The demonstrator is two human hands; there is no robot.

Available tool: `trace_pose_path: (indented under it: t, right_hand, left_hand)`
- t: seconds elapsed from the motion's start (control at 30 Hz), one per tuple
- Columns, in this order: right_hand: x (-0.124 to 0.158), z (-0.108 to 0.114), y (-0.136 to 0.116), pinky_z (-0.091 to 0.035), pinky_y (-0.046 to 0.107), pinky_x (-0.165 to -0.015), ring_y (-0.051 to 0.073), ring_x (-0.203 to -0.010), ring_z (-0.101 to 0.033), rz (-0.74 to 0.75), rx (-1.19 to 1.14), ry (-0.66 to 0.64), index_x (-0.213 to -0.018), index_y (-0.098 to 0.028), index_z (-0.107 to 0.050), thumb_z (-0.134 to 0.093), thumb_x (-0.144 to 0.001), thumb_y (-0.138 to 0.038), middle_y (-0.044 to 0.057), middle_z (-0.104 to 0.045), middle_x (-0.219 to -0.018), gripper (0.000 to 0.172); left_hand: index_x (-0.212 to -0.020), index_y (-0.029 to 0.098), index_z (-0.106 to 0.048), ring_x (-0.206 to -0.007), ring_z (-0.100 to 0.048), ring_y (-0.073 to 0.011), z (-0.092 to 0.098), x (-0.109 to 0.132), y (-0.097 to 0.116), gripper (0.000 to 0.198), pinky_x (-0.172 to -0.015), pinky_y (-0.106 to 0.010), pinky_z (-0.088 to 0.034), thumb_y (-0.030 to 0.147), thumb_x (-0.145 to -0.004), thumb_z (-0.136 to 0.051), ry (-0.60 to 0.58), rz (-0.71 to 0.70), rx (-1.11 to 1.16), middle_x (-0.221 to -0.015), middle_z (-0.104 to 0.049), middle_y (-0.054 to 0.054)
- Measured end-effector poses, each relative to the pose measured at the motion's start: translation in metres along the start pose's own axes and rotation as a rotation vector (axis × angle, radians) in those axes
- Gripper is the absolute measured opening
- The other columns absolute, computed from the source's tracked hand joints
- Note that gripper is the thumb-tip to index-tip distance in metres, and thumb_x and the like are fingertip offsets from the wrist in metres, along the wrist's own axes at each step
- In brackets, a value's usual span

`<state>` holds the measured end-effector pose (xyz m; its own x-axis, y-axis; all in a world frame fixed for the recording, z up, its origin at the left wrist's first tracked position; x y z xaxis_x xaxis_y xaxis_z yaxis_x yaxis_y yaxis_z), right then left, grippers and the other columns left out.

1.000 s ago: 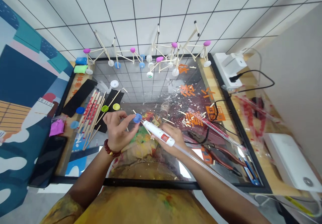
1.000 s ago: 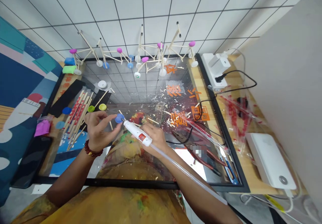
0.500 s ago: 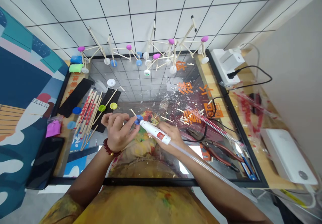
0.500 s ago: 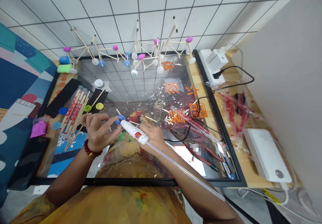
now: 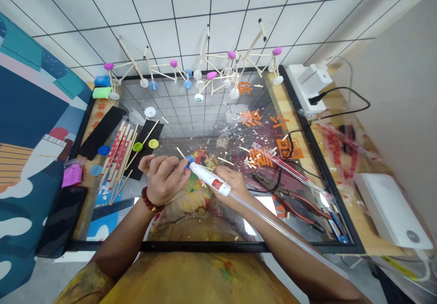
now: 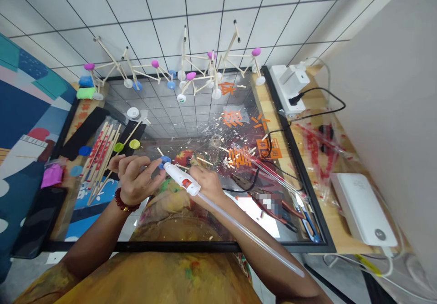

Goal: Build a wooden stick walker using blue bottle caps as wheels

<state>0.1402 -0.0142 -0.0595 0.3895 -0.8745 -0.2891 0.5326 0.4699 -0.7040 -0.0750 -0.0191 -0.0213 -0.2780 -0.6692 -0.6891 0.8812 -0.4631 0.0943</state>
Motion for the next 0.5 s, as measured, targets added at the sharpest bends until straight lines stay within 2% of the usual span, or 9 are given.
trace_pose_path:
  t: [0.1,0.23,0.4,0.5]
  right_hand:
    - [0.001,0.0,0.002,-0.032,0.023,-0.056,0.011,-0.059,-0.048,-0.014,-0.002,-0.023,-0.067,-0.023,-0.039,-0.06,-0.087,-0.028,-0.003,-0.048,-0.065,0.029]
    - [0.0,-0.001,0.002,-0.032,0.023,-0.054,0.011,-0.057,-0.047,0.009,-0.016,-0.002,-0.067,-0.022,-0.04,-0.061,-0.088,-0.028,-0.003,-0.048,-0.065,0.03]
    - [-0.001,-0.001,-0.002,-0.038,0.024,-0.056,0.012,-0.061,-0.053,0.074,-0.074,0.062,-0.072,-0.022,-0.048,-0.062,-0.091,-0.03,-0.001,-0.055,-0.068,0.026]
    - [-0.001,0.003,-0.003,-0.041,0.025,-0.057,0.014,-0.063,-0.057,0.113,-0.107,0.146,-0.076,-0.022,-0.051,-0.065,-0.09,-0.031,0.0,-0.058,-0.07,0.023]
  left_hand:
    - [-0.095,0.031,-0.076,-0.081,-0.056,-0.0204,0.0,-0.002,0.003,0.026,-0.097,-0.045,-0.031,0.023,-0.071,-0.079,0.031,-0.076,-0.063,-0.081,-0.064,-0.002]
    - [-0.096,0.031,-0.075,-0.082,-0.057,-0.0208,0.001,-0.005,0.003,0.026,-0.096,-0.046,-0.032,0.024,-0.071,-0.078,0.034,-0.08,-0.07,-0.082,-0.064,-0.002]
    - [-0.094,0.031,-0.075,-0.085,-0.057,-0.0227,0.0,-0.008,0.0,0.023,-0.093,-0.046,-0.033,0.026,-0.072,-0.078,0.016,0.052,0.006,-0.084,-0.062,-0.004]
    - [-0.091,0.03,-0.075,-0.087,-0.056,-0.0238,-0.002,-0.006,-0.007,0.021,-0.092,-0.047,-0.034,0.026,-0.071,-0.078,0.014,0.145,0.031,-0.085,-0.062,-0.004]
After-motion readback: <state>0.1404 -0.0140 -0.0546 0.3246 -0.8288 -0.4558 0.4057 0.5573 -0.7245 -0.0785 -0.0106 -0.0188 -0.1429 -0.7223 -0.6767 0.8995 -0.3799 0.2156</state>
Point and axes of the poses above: each hand's wrist, its own x-axis away from the middle knuckle, its own z-axis out of the back of the hand, y = z × x, the point moved 2 cm from there along -x, towards the middle knuckle
